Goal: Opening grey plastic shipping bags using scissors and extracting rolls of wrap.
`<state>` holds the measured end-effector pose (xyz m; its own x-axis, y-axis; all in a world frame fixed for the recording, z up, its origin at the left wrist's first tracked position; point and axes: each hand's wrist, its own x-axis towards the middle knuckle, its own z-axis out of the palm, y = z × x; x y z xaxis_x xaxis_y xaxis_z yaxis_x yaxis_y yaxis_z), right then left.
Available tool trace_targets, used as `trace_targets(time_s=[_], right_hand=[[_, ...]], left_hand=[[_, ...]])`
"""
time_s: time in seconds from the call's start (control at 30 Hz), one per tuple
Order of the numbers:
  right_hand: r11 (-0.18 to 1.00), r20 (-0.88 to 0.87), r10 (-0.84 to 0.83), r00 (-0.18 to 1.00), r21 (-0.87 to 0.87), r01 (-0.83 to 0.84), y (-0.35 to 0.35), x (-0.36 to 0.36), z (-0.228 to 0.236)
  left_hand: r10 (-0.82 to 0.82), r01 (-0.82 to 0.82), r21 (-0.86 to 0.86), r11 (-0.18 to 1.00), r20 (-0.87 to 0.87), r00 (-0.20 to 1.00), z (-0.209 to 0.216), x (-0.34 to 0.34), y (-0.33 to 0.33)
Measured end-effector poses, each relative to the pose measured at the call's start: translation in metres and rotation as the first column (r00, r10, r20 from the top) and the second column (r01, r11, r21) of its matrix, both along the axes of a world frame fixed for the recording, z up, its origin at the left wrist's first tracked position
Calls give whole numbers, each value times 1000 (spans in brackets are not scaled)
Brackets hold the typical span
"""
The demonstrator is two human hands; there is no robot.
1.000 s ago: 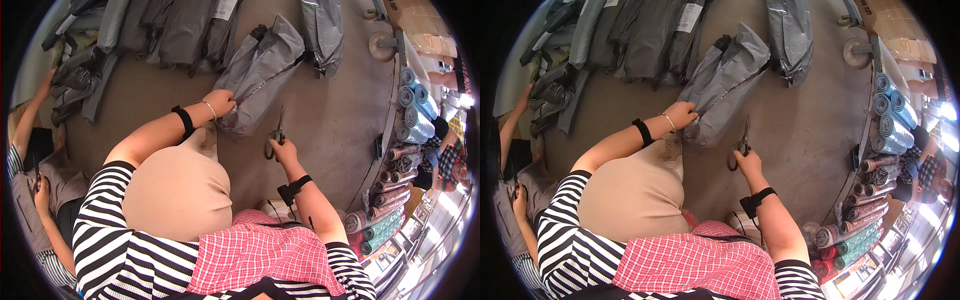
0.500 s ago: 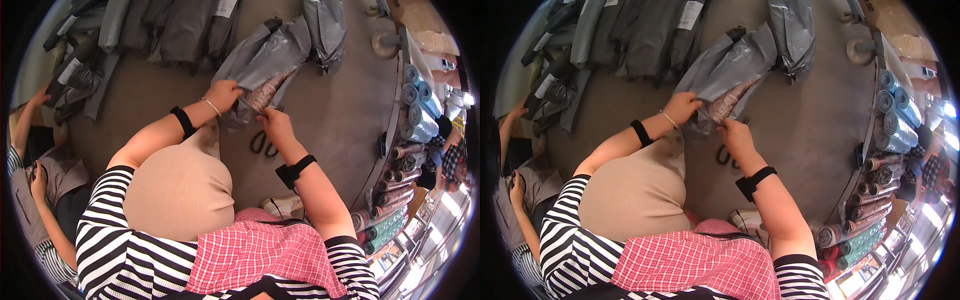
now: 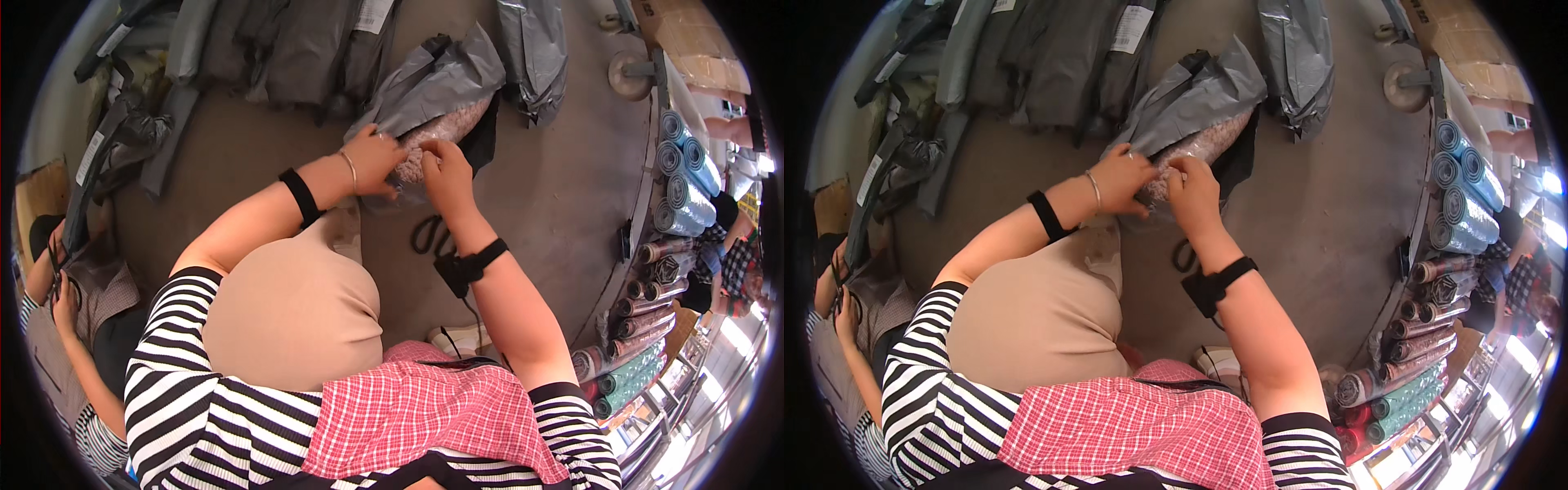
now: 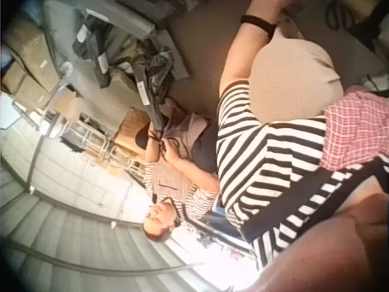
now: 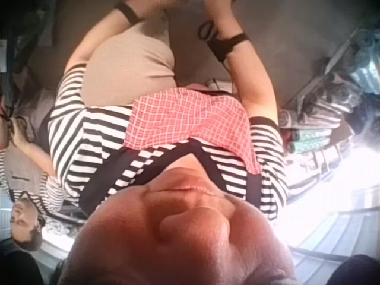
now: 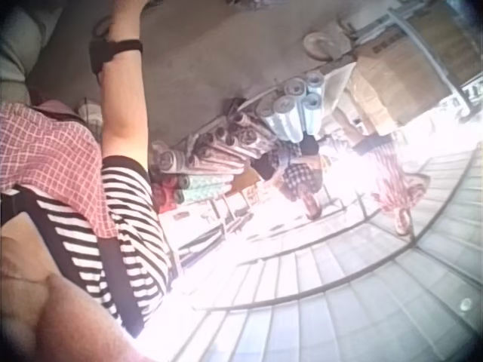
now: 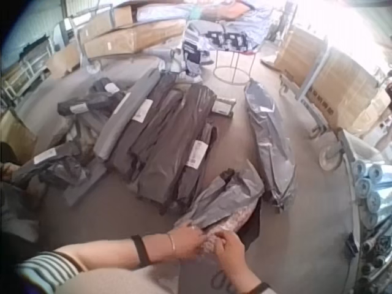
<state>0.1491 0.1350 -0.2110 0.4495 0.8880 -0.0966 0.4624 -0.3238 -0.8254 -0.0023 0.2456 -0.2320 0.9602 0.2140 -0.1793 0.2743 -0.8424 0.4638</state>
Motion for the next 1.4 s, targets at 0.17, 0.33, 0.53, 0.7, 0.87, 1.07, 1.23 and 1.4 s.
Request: trace_targets(time_s=[0.17, 0.33, 0.53, 0.7, 0.87, 1.07, 1.23, 1.4], right_hand=[[792, 107, -156, 982, -580, 189, -4, 0, -41], [713, -143, -360, 922, -679, 173, -17, 0, -100], [760, -469, -636, 613, -519, 391, -3, 25, -85], [894, -860, -439, 260, -389, 222, 10, 63, -2], [925, -838, -179, 515, -321, -202, -28, 115, 100], [796, -665, -99, 740, -499, -342, -124, 114, 164], [829, -694, -149, 704, -476, -293, -173, 67, 161], [979, -645, -155, 748, -204, 27, -150, 92, 226]], left_hand=[[-210, 228, 101, 968, -161, 964, -10, -8, -15], [-366, 351, 125, 928, 122, 923, -12, 5, -32], [-525, 533, 220, 817, -100, 845, -10, -12, -38], [-381, 478, 97, 873, -476, 793, -11, -27, -6], [332, -286, 195, 938, -270, 904, -27, -31, 44], [820, -764, -319, 561, 90, 565, -14, 3, 87], [815, -782, -299, 547, -21, 579, -21, -28, 73], [756, -729, -348, 590, -78, 650, -8, -7, 59]])
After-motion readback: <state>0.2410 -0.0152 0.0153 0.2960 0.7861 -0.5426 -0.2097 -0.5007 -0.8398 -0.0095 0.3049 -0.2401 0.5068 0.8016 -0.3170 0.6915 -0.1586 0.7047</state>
